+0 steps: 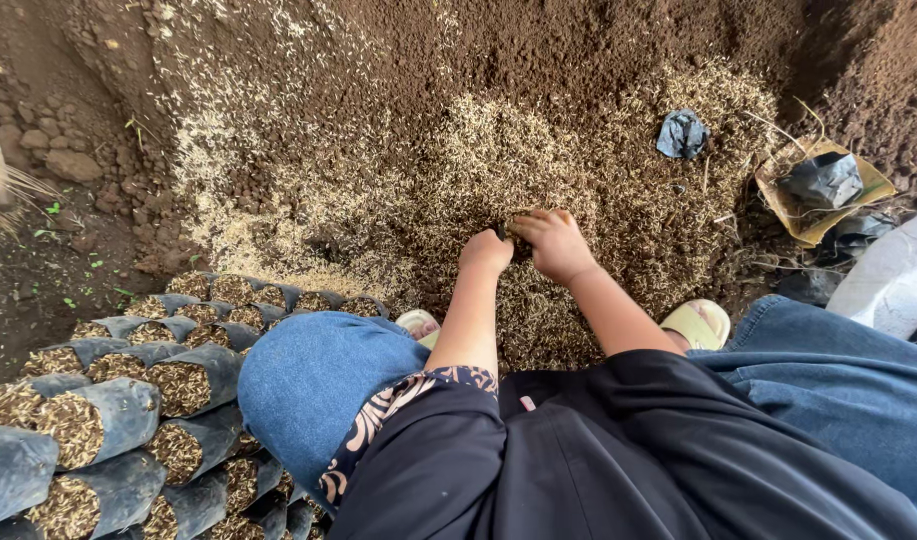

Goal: The person scoops a soil-like substrate from a large pile and packs it into small black plastic bags. They then place the filled bags into a larger container.

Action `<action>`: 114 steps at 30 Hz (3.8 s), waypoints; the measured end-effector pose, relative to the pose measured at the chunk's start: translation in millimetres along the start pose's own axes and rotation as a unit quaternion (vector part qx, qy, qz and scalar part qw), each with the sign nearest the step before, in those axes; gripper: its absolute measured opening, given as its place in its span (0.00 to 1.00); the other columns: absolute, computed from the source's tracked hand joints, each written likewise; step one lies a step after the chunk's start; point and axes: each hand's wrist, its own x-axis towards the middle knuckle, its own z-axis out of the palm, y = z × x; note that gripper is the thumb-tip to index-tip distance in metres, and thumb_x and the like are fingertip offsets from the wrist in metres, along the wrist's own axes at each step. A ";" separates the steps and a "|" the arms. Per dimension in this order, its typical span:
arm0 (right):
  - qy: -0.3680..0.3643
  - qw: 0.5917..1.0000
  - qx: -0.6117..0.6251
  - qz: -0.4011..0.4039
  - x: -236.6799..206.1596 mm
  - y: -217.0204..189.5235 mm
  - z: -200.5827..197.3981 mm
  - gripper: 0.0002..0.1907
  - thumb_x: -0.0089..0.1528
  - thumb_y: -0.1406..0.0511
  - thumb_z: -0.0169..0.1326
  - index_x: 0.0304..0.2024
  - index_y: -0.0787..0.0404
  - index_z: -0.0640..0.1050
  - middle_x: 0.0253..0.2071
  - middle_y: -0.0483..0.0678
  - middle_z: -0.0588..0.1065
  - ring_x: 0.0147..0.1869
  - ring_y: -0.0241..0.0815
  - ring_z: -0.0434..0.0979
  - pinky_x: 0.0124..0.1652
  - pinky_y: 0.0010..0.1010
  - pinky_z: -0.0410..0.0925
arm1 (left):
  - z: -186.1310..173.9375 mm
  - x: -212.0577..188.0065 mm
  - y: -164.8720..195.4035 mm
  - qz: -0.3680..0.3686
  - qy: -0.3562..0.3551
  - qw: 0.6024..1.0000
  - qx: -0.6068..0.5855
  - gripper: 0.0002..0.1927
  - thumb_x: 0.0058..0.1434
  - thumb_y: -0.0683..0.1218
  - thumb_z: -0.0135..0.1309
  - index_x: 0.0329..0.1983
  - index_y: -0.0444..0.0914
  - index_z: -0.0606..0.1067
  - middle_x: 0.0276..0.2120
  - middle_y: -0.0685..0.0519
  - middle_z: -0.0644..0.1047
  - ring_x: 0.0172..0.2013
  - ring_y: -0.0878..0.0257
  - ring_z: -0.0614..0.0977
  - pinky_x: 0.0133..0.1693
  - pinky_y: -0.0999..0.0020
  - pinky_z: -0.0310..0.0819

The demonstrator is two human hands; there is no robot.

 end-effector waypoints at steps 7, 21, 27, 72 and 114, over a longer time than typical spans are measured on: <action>-0.056 0.941 0.210 0.260 -0.9 24.8 9.1 0.21 0.65 0.62 0.52 0.61 0.55 0.75 0.56 0.48 0.79 0.51 0.43 0.80 0.53 0.35 0.72 | -6.9 7.5 3.8 0.015 -0.033 0.999 -0.013 0.29 0.67 0.65 0.52 0.41 0.33 0.82 0.43 0.41 0.79 0.42 0.52 0.81 0.47 0.57 0.77; -0.248 0.792 0.376 0.413 6.9 50.8 22.6 0.32 0.59 0.53 0.63 0.62 0.59 0.72 0.44 0.52 0.79 0.35 0.42 0.74 0.38 0.32 0.69 | 3.8 22.3 -4.2 -0.002 -0.028 0.997 -0.066 0.23 0.63 0.55 0.56 0.52 0.33 0.74 0.46 0.41 0.78 0.45 0.50 0.81 0.46 0.53 0.75; -0.165 0.867 0.304 0.358 9.9 38.2 30.8 0.31 0.59 0.49 0.62 0.59 0.57 0.75 0.44 0.52 0.78 0.42 0.40 0.76 0.43 0.34 0.71 | 10.4 7.6 6.8 0.035 0.069 0.994 -0.083 0.31 0.62 0.60 0.54 0.62 0.38 0.70 0.45 0.46 0.80 0.40 0.57 0.83 0.43 0.57 0.78; -0.259 0.750 0.420 0.440 11.9 45.0 29.8 0.13 0.64 0.68 0.56 0.47 0.71 0.73 0.31 0.57 0.79 0.26 0.38 0.79 0.25 0.25 0.75 | 22.7 22.5 -6.2 0.005 -0.119 0.983 -0.137 0.15 0.65 0.49 0.55 0.37 0.31 0.80 0.28 0.47 0.84 0.25 0.63 0.86 0.29 0.70 0.80; -0.293 0.809 0.325 0.393 11.9 39.3 8.2 0.22 0.64 0.56 0.59 0.49 0.66 0.73 0.34 0.55 0.79 0.30 0.40 0.80 0.36 0.33 0.77 | 5.8 10.7 -2.6 0.008 -0.041 0.999 -0.004 0.27 0.68 0.62 0.48 0.41 0.33 0.80 0.39 0.45 0.82 0.40 0.55 0.84 0.45 0.57 0.76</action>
